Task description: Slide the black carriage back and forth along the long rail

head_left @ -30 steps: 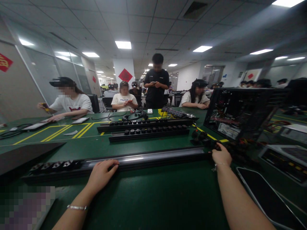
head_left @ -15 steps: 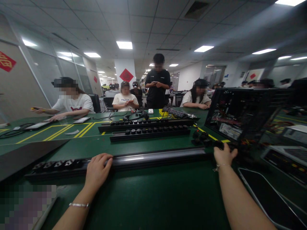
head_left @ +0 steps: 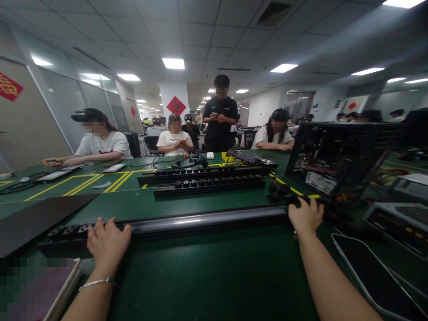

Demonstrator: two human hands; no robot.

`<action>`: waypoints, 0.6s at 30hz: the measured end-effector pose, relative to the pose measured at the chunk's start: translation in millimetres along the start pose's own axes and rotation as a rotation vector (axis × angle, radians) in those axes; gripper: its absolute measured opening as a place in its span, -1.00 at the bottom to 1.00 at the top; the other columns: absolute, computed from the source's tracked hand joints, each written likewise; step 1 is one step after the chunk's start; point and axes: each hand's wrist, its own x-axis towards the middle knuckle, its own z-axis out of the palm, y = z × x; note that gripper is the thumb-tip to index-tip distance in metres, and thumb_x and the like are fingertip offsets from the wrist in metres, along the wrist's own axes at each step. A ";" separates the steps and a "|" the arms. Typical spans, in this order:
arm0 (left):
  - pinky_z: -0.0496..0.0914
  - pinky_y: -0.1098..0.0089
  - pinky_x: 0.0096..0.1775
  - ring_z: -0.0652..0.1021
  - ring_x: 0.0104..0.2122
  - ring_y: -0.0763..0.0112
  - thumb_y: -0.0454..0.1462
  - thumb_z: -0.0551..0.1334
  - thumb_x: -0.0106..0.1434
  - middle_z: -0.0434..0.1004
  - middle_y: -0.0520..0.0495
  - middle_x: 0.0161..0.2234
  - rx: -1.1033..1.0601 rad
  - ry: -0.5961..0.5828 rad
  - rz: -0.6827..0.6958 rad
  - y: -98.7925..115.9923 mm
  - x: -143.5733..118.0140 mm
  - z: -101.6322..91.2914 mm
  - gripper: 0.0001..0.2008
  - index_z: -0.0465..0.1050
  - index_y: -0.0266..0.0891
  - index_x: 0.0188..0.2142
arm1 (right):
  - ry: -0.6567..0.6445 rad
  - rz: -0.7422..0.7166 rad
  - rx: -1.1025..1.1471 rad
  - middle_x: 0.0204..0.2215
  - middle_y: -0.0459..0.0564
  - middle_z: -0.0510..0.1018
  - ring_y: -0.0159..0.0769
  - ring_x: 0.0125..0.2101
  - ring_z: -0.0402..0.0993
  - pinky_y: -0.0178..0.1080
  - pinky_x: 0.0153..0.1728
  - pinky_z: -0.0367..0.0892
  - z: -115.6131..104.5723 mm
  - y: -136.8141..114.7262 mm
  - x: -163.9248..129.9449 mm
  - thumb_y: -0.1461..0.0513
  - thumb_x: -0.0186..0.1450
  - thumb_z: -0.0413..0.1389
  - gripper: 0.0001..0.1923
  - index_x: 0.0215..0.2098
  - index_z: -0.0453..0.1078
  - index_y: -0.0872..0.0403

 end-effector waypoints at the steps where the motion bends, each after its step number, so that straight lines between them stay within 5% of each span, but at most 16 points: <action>1: 0.03 -0.12 0.10 -0.04 0.21 -0.22 -0.07 0.05 0.08 -0.06 -0.46 0.22 -0.003 0.005 -0.002 -0.6 0.7 -0.3 -0.36 0.19 -0.45 0.09 | 0.036 -0.064 -0.003 0.18 0.05 0.15 0.03 0.20 -0.10 0.08 0.11 0.00 -1.3 -7.6 -6.1 0.19 0.12 -0.02 -0.52 0.01 0.35 0.05; 3: 0.04 -0.12 0.09 -0.02 0.21 -0.23 -0.07 0.07 0.07 -0.04 -0.51 0.21 -0.004 0.013 -0.012 -2.1 1.9 -1.0 -0.33 0.18 -0.49 0.09 | 0.037 -0.254 -0.005 0.11 0.05 0.26 -0.07 0.17 -0.01 -0.03 0.13 0.01 -2.7 -25.8 -21.3 0.25 0.12 -0.04 -0.58 -0.06 0.39 0.08; 9: 0.06 -0.07 0.10 0.04 0.18 -0.25 -0.06 0.03 0.11 -0.01 -0.48 0.19 0.056 -0.025 0.012 -5.6 3.7 -0.9 -0.42 0.30 -0.45 0.00 | -0.263 -0.821 0.064 0.09 0.00 0.31 -0.19 0.15 0.05 -0.09 0.12 0.02 1.4 -76.1 -82.7 0.24 0.20 -0.10 -0.61 -0.05 0.39 0.03; 18: 0.19 -0.02 0.04 0.24 0.08 -0.15 -0.09 -0.01 0.13 0.08 -0.24 0.19 0.085 -0.048 -0.108 8.9 0.0 -8.1 -0.51 0.35 -0.29 -0.03 | -0.516 -0.866 -0.057 0.07 -0.08 0.36 -0.26 0.10 0.15 -0.10 0.07 0.01 3.6 -85.8 -107.0 0.16 0.31 -0.23 -0.56 0.07 0.29 -0.07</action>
